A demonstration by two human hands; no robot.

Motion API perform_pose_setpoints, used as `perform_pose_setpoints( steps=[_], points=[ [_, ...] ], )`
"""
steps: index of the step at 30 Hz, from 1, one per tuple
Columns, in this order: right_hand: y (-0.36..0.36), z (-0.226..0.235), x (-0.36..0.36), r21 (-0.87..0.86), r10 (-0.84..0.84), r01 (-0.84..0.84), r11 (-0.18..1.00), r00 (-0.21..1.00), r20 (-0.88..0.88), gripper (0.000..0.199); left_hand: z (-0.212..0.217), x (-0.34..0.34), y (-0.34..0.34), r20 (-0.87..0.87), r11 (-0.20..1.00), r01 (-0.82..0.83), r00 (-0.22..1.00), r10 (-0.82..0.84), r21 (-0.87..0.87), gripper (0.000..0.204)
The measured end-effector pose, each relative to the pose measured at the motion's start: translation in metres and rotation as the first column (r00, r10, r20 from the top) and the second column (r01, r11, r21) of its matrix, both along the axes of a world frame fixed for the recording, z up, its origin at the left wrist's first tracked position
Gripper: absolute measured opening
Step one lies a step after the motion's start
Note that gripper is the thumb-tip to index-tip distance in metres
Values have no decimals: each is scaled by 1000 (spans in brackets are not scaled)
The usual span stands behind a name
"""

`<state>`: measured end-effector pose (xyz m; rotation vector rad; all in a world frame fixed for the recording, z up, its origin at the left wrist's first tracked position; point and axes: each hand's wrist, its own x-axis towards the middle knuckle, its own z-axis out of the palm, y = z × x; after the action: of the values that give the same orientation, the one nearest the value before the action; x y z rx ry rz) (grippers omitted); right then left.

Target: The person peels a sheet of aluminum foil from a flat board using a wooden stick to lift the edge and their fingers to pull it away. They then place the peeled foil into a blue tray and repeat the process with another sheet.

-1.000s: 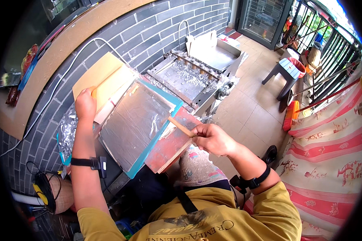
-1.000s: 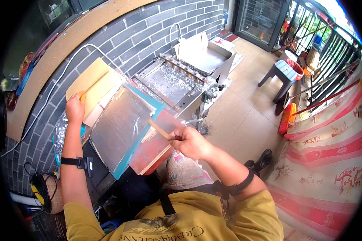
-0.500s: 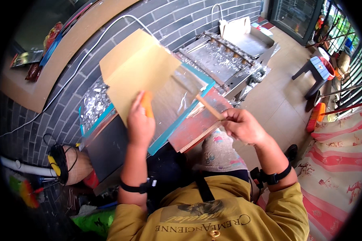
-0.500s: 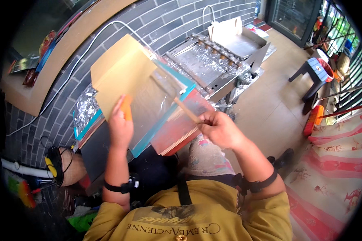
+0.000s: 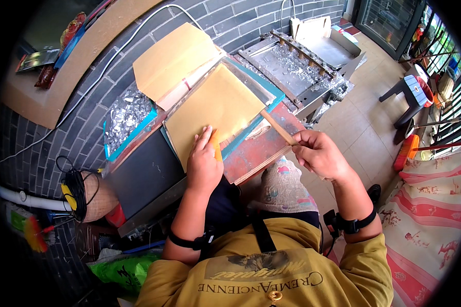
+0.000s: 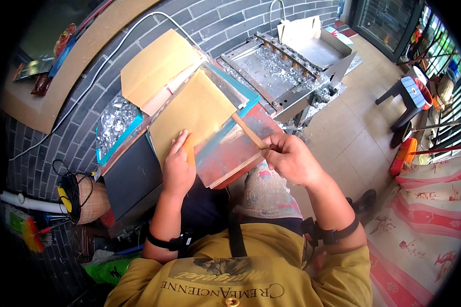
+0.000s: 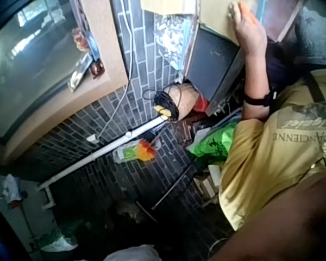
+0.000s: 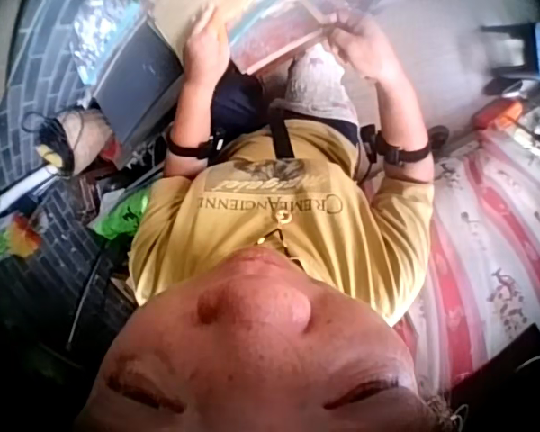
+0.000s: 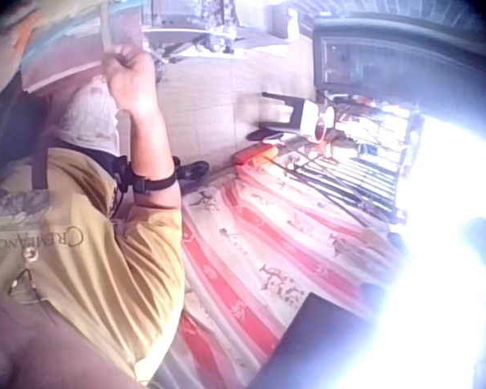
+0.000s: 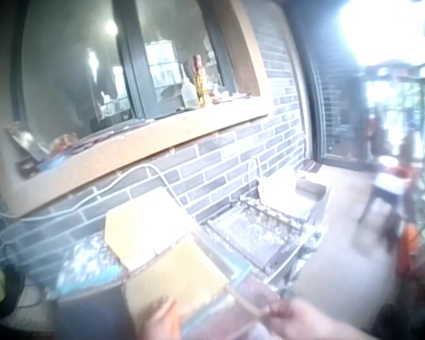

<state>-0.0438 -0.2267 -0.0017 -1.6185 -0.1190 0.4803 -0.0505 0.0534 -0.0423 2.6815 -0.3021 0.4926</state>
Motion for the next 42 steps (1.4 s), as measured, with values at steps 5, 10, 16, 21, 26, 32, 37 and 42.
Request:
perform_pose_setpoints(
  steps=[5, 10, 16, 21, 26, 32, 37, 42],
  points=[
    [2, 2, 0, -3, -7, 7, 1000, 1000, -14, 7, -1, 1, 1, -7, 1000, 1, 1000, -1, 23, 39],
    [3, 3, 1, 1, -7, 7, 1000, 1000, -22, 7, 16, 7, -8, 83, 998, 50, 995, -47, -30, 37],
    [3, 2, 3, 15, 11, -11, 1000, 1000, -8, 7, 29, 89, -1, -225, 380, -108, 934, -279, -919, 34],
    [13, 9, -17, -53, 59, -53, 997, 991, 116, 5, 39, 109, -4, -404, 224, -355, 885, -231, -907, 28],
    [-6, 8, -37, -123, 202, -187, 975, 972, 123, 9, 14, 117, 19, -391, 223, -358, 911, -128, -907, 17],
    [-43, 30, -38, -56, 231, -237, 970, 968, -95, 15, 8, 119, 36, -378, 93, -368, 914, -144, -925, 18],
    [-34, 17, -25, -170, 105, -86, 982, 988, 108, 6, 18, 123, 32, -412, 222, -382, 905, -109, -897, 19],
    [-12, 7, -8, -227, 92, -46, 973, 976, 196, 6, 17, 128, 32, -408, 226, -379, 908, -97, -897, 19]
  ],
)
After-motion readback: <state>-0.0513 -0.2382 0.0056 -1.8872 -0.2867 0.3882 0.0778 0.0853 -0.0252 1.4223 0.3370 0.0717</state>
